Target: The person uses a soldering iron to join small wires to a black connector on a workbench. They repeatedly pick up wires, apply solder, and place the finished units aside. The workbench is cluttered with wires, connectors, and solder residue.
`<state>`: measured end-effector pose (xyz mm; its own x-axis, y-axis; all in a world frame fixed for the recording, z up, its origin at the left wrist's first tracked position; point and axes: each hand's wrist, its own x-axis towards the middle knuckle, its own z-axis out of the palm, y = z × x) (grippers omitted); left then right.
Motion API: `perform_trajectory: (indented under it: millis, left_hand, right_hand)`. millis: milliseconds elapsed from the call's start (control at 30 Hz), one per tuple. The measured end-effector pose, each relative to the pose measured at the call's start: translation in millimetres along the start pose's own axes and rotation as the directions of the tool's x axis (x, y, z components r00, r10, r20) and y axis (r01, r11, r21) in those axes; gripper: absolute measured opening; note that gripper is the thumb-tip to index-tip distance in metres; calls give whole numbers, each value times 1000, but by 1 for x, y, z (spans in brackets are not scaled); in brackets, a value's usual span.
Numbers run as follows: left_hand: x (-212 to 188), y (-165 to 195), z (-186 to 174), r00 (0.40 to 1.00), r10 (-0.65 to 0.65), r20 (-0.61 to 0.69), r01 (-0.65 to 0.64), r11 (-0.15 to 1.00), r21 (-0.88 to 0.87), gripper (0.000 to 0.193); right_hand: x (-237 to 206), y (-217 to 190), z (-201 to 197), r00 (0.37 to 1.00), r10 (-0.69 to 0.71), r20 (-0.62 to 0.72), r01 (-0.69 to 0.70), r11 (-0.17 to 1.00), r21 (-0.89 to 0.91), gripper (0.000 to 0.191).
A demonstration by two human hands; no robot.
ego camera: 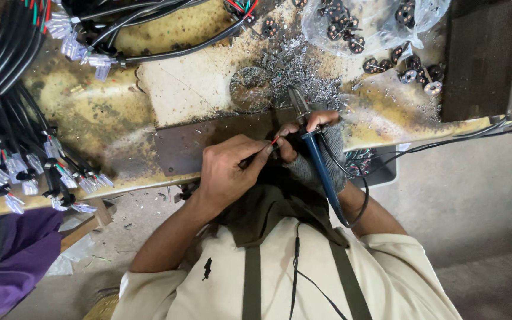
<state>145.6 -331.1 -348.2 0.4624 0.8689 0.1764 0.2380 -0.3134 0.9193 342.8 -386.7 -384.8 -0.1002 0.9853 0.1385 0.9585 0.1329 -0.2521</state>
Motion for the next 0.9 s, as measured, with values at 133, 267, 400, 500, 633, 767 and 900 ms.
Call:
perform_trajectory:
  millis: [133, 267, 400, 500, 633, 767, 900]
  left_hand:
    - [7, 2, 0, 999, -35, 27, 36, 999, -18, 9]
    - [11, 4, 2, 998, -54, 39, 54, 998, -21, 10]
    - [15, 9, 5, 1000, -22, 15, 21, 998, 61, 7]
    - [25, 9, 7, 978, -117, -175, 164, 946, 280, 6]
    - [41, 0, 10, 958, -244, -153, 286, 875, 392, 16]
    - [48, -5, 12, 957, -251, -144, 290, 840, 459, 17]
    - [43, -3, 5, 981, -191, 23, 169, 913, 371, 13]
  right_hand:
    - [-3, 1, 2, 963, 265, 53, -152, 367, 918, 51]
    - [-7, 5, 5, 974, 224, 43, -134, 412, 901, 46]
    - [-8, 15, 11, 1000, 6, -29, 3, 959, 285, 32]
    - [-11, 18, 23, 988, 148, -48, -109, 877, 468, 27]
    - [-19, 18, 30, 953, 233, 195, -304, 736, 605, 24]
    - [-18, 17, 18, 964, 265, 12, -132, 438, 889, 46]
    - [-11, 15, -3, 987, 102, -124, -12, 817, 576, 52]
